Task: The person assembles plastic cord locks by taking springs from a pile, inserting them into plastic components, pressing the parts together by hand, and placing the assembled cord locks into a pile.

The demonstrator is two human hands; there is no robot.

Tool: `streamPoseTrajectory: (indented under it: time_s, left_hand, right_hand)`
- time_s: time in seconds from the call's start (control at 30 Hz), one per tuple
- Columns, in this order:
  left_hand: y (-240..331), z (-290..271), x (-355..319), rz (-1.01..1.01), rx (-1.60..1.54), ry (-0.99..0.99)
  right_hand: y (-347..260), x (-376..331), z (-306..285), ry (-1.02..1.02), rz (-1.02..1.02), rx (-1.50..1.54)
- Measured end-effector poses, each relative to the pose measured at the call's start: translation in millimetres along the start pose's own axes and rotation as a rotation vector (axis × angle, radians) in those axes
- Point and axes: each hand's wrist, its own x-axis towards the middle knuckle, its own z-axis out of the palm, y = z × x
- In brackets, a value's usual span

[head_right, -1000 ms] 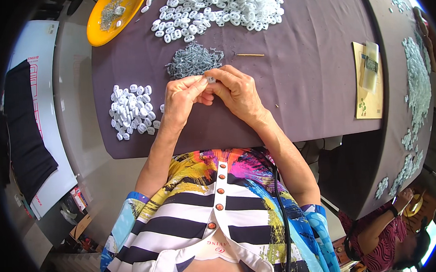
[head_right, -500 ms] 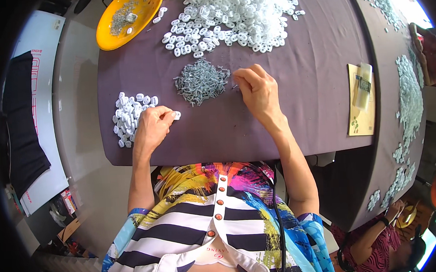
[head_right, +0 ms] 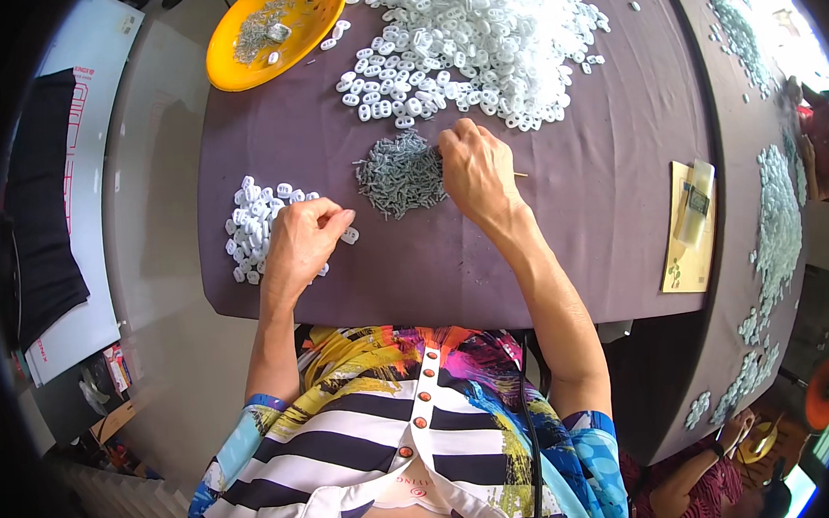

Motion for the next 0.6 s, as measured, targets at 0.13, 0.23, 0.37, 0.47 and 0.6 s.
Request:
streamPoseTrajectory:
  time_s: [0.13,0.23,0.37,0.47,0.6]
  left_hand:
    - [13.1,5.8,14.0,0.078,-0.034,-0.003]
    - [22.8,13.5,23.8,0.120,-0.027,0.004]
    - [32.3,24.3,34.0,0.179,-0.033,-0.003]
    - [38.0,32.4,50.0,0.197,-0.032,0.008]
    - [53.2,39.1,74.4,0.310,-0.001,0.131]
  right_hand:
    - [1.5,0.9,3.9,-0.008,0.036,-0.010]
    - [2.7,3.0,1.8,-0.048,0.031,-0.028]
    - [4.6,0.6,-3.5,-0.074,-0.010,0.054]
    - [4.1,0.5,-5.1,-0.076,0.014,0.085]
    - [8.5,-1.3,-3.4,-0.063,0.010,0.109]
